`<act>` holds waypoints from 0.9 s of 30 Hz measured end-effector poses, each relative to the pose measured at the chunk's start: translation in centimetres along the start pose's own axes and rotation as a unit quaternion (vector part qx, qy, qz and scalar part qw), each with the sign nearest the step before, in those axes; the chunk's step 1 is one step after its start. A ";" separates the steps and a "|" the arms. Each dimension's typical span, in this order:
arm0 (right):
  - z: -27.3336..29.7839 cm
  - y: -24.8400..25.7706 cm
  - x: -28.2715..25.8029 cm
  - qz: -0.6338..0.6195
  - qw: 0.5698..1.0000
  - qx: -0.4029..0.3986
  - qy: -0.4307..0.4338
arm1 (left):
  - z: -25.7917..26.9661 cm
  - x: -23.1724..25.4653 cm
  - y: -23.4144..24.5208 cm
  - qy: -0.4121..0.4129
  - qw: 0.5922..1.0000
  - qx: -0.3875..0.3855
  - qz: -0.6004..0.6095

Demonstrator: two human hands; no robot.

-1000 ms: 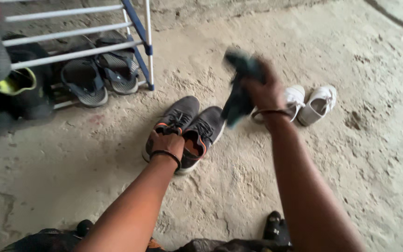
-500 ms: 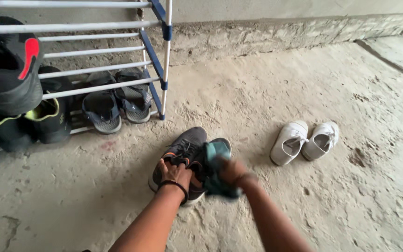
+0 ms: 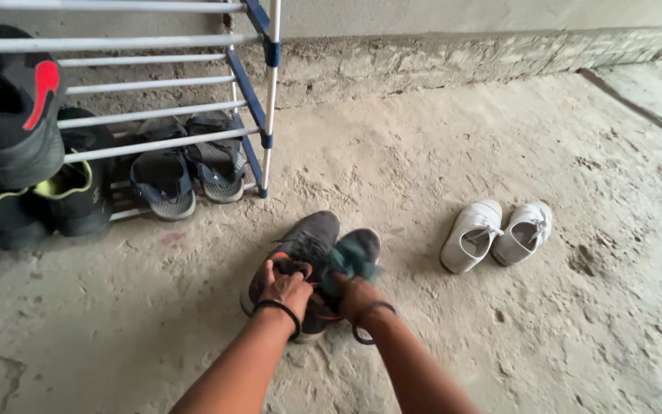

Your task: The person wipes several pairs of shoes with a cloth and places them on a shoe rack. They clean dark sneakers, white sneakers, and other footwear, arranging them on the shelves after wiping.

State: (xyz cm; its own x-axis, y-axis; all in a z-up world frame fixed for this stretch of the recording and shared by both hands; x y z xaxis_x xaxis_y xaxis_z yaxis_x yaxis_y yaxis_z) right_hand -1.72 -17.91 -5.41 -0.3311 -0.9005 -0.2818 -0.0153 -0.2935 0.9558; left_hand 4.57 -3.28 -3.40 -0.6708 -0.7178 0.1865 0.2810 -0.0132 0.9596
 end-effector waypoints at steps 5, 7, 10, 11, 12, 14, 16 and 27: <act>-5.4 8.9 2.0 0.025 0.996 0.082 -0.029 | 0.2 -0.2 0.5 -0.016 0.997 0.071 -0.027; -5.5 18.0 1.5 -0.115 0.970 0.209 -0.043 | 1.0 -0.6 0.4 -0.015 0.998 0.053 -0.037; -2.8 27.4 -0.4 -0.257 0.870 0.421 0.022 | 0.5 -0.3 0.2 -0.004 0.998 0.017 -0.059; -1.3 28.4 -1.0 -0.239 0.824 0.506 0.087 | 0.8 -0.5 0.4 -0.005 0.997 0.043 -0.058; -0.9 27.6 -1.0 -0.201 0.814 0.539 0.084 | 0.7 -0.5 0.7 -0.005 0.996 0.072 -0.056; -0.4 23.4 0.0 -0.124 0.784 0.603 0.079 | 0.4 -0.5 0.3 0.000 0.997 0.049 -0.064; -1.7 14.4 0.9 0.049 0.910 0.412 0.017 | 0.3 -0.6 -0.2 -0.005 0.997 0.047 -0.066; -0.4 3.1 6.3 -0.044 0.988 0.044 -0.140 | 1.4 0.5 2.8 -0.007 0.999 -0.022 0.047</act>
State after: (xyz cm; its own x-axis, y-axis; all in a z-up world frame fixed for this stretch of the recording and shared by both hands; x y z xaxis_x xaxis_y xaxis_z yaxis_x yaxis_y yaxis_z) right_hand -3.45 -24.59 -4.26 -0.5733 -0.7447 -0.3416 -0.1329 -0.3269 0.9357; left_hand 4.04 -2.69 -0.37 -0.6488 -0.7079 0.2791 0.3737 0.0231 0.9272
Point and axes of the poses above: each hand's wrist, its own z-axis away from the middle knuckle, its own y-axis out of the back of the hand, x = y × z, the point moved 6 cm from there along -z, towards the middle knuckle, and after that the axes turned 11 degrees about x, right-handed, at the moved point
